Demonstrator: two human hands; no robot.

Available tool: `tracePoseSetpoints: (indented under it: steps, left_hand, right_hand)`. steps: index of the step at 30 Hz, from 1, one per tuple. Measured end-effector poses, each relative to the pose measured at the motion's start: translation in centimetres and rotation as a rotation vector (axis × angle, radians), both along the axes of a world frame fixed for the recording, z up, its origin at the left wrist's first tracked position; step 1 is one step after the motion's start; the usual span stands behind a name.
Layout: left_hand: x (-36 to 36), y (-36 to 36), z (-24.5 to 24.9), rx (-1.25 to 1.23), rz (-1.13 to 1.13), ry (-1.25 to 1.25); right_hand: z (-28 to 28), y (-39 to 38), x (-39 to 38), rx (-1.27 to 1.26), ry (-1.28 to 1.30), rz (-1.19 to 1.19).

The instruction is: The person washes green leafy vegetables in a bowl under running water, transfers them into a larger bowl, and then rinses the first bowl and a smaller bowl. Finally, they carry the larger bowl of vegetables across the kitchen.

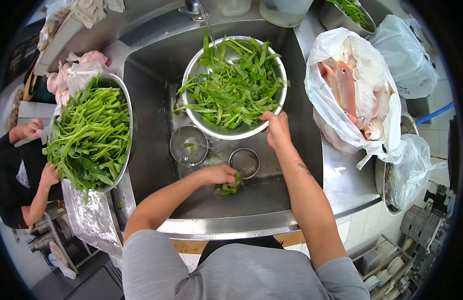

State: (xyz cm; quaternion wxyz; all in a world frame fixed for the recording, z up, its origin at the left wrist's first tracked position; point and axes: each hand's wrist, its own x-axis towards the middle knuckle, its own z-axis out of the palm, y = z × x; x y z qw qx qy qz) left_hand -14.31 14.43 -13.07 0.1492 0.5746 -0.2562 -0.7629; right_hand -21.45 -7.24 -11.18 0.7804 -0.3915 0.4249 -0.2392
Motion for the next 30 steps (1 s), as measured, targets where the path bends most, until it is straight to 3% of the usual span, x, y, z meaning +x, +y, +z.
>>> tracePoseSetpoints:
  steps: [4, 6, 7, 10, 14, 17, 20, 21, 24, 25, 29, 30]
  left_hand:
    - [4.4, -2.6, 12.1, -0.273, 0.220, -0.019]
    - [6.2, -4.6, 16.5, -0.530, 0.197, -0.239]
    - [6.9, -6.1, 17.2, -0.672, 0.169, -0.462]
    - [8.6, -11.4, 15.5, -1.030, -0.016, -1.056]
    - [11.0, -16.5, 11.9, -0.983, -0.090, -1.210]
    - [12.9, -18.7, 15.5, -1.031, 0.121, -1.237]
    - [13.2, -19.1, 14.7, -0.662, -0.323, -1.295]
    - [12.3, -18.4, 15.0, -0.483, -0.517, -1.458]
    - [11.9, -17.4, 17.2, -0.407, -0.284, -1.503]
    - [12.2, -16.7, 16.7, -0.532, -0.130, -1.508]
    - [10.5, -15.4, 16.4, -0.487, -0.681, -1.597]
    - [10.6, -15.7, 16.3, -0.596, -0.575, -1.615]
  right_hand:
    - [0.8, 0.3, 0.1, -0.008, -0.031, -0.012]
    - [0.2, 0.2, 0.3, 0.023, -0.025, -0.011]
    - [0.0, 0.1, 0.2, 0.039, -0.017, -0.011]
    - [0.9, 0.4, 0.0, 0.033, -0.107, -0.008]
    - [2.6, 0.5, 0.0, 0.071, -0.049, 0.031]
    - [0.7, 0.1, -0.1, 0.062, -0.034, 0.036]
    - [1.0, 0.4, 0.0, 0.083, -0.041, 0.005]
    - [0.9, 0.2, 0.1, 0.073, -0.035, 0.027]
    - [0.9, 0.3, 0.1, 0.082, -0.043, 0.021]
    - [0.9, 0.5, 0.3, 0.100, -0.061, -0.014]
    - [0.6, 0.4, 0.1, 0.116, -0.091, -0.015]
    - [0.6, 0.5, 0.3, 0.115, -0.106, -0.022]
